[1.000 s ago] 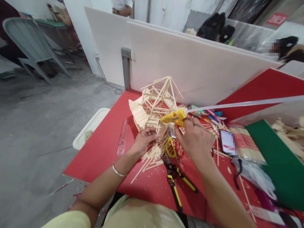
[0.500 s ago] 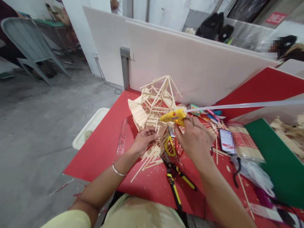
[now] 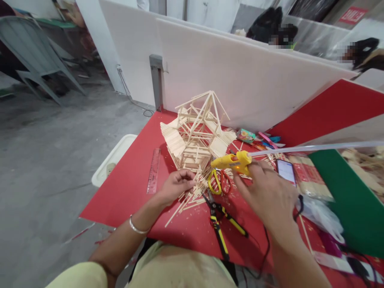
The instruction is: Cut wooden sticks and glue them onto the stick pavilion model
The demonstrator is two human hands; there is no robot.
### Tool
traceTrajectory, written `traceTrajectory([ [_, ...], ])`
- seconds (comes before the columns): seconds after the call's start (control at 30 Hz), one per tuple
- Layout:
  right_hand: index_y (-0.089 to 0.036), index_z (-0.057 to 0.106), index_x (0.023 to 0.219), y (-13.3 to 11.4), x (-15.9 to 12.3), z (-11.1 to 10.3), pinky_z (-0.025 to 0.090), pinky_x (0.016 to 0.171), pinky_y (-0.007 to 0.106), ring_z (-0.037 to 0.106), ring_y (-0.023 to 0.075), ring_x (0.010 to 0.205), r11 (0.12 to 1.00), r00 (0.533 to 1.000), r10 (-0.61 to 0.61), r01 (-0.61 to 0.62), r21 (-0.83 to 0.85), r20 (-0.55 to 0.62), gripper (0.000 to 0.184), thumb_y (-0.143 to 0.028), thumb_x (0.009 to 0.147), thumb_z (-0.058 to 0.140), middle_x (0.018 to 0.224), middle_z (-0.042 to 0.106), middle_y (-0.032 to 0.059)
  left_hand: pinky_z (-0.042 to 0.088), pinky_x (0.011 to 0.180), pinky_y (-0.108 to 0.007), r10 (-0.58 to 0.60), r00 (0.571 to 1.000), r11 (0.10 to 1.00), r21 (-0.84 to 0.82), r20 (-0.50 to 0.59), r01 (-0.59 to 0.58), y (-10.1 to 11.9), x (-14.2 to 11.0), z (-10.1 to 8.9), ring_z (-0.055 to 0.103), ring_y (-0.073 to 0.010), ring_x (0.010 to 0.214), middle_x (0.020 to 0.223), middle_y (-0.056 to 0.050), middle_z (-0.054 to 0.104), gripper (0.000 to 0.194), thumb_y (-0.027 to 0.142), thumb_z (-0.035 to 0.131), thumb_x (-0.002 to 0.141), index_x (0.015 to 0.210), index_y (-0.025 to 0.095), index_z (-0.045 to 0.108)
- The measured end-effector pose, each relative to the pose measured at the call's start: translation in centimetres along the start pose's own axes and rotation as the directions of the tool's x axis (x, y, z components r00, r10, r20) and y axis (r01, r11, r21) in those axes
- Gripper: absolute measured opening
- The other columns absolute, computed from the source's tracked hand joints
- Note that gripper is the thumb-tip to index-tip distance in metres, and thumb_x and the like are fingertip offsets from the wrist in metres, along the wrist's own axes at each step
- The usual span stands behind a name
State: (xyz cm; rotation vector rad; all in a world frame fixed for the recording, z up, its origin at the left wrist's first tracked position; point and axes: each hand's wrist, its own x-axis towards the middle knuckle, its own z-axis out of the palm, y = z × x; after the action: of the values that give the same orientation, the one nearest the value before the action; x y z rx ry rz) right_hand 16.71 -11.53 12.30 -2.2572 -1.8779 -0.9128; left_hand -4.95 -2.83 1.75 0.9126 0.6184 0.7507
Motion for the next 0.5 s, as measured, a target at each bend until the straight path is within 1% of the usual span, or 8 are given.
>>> traceTrajectory([
  [0.1, -0.017, 0.062, 0.096, 0.2, -0.9, -0.2, 0.018, 0.052, 0.026, 0.056, 0.0152, 0.062, 0.998, 0.999, 0.005, -0.002, 0.057, -0.048, 0.036, -0.052, 0.087, 0.056, 0.082, 0.066, 0.0037, 0.042, 0.043, -0.017, 0.052, 0.993, 0.994, -0.086, -0.102, -0.061, -0.7, 0.2, 0.3, 0.056, -0.0083, 0.048, 0.061, 0.001, 0.063, 0.032, 0.032, 0.083, 0.07, 0.083, 0.015, 0.058],
  [0.17, -0.017, 0.062, 0.096, 0.1, -1.3, -0.2, 0.021, 0.052, 0.026, 0.058, 0.0155, 0.062, 0.997, 0.997, 0.015, -0.009, 0.075, -0.079, 0.036, -0.051, 0.086, 0.057, 0.081, 0.067, 0.0041, 0.041, 0.041, -0.016, 0.035, 0.989, 0.984, -0.166, -0.146, -0.059, -0.9, 0.4, 1.0, 0.058, -0.0082, 0.05, 0.068, 0.0, 0.066, 0.034, 0.029, 0.084, 0.068, 0.084, 0.015, 0.057],
  [0.23, -0.016, 0.062, 0.094, 0.0, -1.7, -0.1, 0.023, 0.053, 0.026, 0.059, 0.0161, 0.062, 0.996, 0.995, 0.023, -0.015, 0.084, -0.095, 0.036, -0.052, 0.086, 0.057, 0.08, 0.068, 0.0046, 0.04, 0.04, -0.015, -0.015, 0.991, 0.969, -0.248, -0.135, -0.02, -0.7, 0.5, 2.0, 0.059, -0.0073, 0.051, 0.081, -0.002, 0.07, 0.036, 0.026, 0.085, 0.066, 0.083, 0.015, 0.056],
  [0.3, -0.016, 0.062, 0.093, 0.0, -2.0, 0.0, 0.025, 0.054, 0.027, 0.061, 0.0167, 0.065, 0.994, 0.995, 0.038, -0.028, 0.104, -0.093, 0.037, -0.052, 0.086, 0.057, 0.08, 0.068, 0.0048, 0.041, 0.04, -0.014, -0.054, 0.993, 0.951, -0.308, -0.103, 0.019, -0.4, 0.5, 2.9, 0.059, -0.0059, 0.052, 0.087, -0.003, 0.071, 0.035, 0.022, 0.085, 0.066, 0.082, 0.015, 0.055],
  [0.4, -0.016, 0.062, 0.094, 0.0, -2.6, 0.1, 0.027, 0.055, 0.027, 0.062, 0.017, 0.068, 0.988, 0.993, 0.069, -0.055, 0.144, -0.094, 0.037, -0.052, 0.086, 0.058, 0.082, 0.068, 0.0049, 0.041, 0.041, -0.014, -0.052, 0.995, 0.936, -0.353, -0.09, 0.017, -0.1, 0.3, 3.8, 0.058, -0.0046, 0.05, 0.083, -0.001, 0.07, 0.033, 0.018, 0.085, 0.065, 0.08, 0.014, 0.056],
  [0.5, -0.017, 0.062, 0.092, 0.2, -3.1, 0.1, 0.026, 0.055, 0.027, 0.062, 0.0168, 0.068, 0.984, 0.993, 0.087, -0.073, 0.165, -0.08, 0.035, -0.051, 0.085, 0.059, 0.082, 0.068, 0.0047, 0.041, 0.04, -0.013, -0.042, 0.994, 0.935, -0.353, -0.096, 0.006, 0.0, 0.3, 4.3, 0.058, -0.0047, 0.049, 0.079, 0.001, 0.069, 0.033, 0.017, 0.085, 0.064, 0.079, 0.014, 0.056],
])
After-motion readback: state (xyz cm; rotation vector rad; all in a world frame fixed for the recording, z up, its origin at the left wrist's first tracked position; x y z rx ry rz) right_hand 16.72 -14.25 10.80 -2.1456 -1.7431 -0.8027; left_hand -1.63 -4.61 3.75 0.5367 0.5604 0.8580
